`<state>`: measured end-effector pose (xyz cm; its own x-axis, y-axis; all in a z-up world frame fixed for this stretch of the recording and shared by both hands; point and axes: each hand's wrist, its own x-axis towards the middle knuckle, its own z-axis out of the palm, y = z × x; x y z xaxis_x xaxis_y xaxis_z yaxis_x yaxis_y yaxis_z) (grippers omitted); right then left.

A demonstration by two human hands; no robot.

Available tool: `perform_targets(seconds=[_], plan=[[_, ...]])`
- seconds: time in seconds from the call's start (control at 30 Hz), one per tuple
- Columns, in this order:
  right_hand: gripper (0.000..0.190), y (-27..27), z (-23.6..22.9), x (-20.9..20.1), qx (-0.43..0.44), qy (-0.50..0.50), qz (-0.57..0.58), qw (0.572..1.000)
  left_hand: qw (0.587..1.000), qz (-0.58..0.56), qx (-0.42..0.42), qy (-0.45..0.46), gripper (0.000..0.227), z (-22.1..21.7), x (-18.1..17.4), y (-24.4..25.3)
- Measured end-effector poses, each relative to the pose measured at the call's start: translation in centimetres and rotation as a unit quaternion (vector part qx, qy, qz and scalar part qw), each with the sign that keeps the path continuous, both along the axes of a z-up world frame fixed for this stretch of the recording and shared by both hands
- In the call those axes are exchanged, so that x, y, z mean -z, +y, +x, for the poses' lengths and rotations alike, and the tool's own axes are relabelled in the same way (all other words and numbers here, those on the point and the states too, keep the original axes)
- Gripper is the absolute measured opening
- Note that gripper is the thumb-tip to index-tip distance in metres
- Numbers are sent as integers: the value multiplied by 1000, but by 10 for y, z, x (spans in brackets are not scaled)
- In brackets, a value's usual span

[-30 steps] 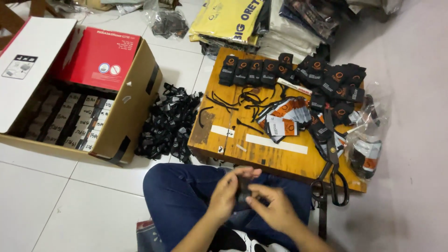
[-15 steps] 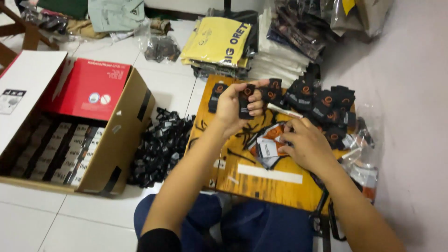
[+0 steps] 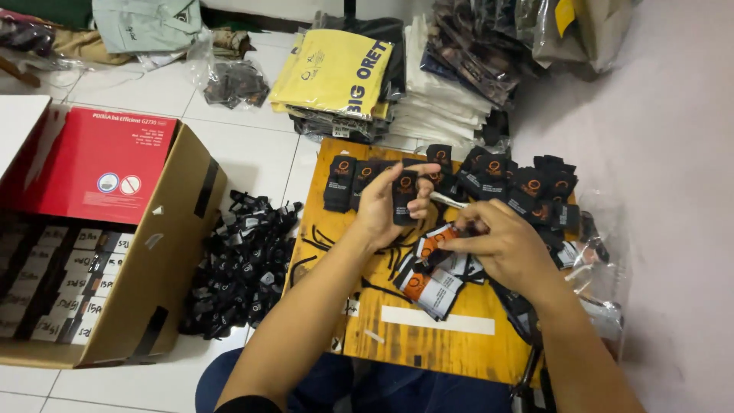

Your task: Attaching product tags to black fabric straps or lanyards

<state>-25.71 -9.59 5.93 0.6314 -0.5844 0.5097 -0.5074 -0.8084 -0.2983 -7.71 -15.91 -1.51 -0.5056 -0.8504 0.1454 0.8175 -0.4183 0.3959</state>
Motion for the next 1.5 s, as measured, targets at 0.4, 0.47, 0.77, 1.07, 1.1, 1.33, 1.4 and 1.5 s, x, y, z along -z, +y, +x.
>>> perform_targets(seconds=[0.4, 0.47, 0.77, 1.07, 1.1, 1.33, 1.4, 1.5], plan=[[28, 9, 14, 3, 56, -129, -168, 976, 996, -60, -5, -70, 43, -7, -6, 15], [27, 8, 16, 2, 61, -143, -174, 972, 990, -85, -13, -113, 36, -10, 2, 17], [23, -32, 35, 6, 59, -184, -181, 964, 974, -72, -104, -190, 20, -4, -34, 27], [16, -32, 45, -19, 139, -219, -1, 966, 949, 3, -233, -214, 12, -5, 1, 5], [22, -30, 42, -21, 146, -262, 139, 944, 945, 6, -243, -220, 11, -3, -4, 6], [29, -5, 44, 12, 213, -387, 259, 859, 934, -62, -220, -276, 18, -7, -31, 25], [17, -8, 37, 19, 224, -412, 271, 841, 934, -70, -188, -295, 16, -6, -37, 28], [17, -7, 37, 15, 223, -405, 287, 839, 941, -65, -173, -283, 9, -8, -24, 25]])
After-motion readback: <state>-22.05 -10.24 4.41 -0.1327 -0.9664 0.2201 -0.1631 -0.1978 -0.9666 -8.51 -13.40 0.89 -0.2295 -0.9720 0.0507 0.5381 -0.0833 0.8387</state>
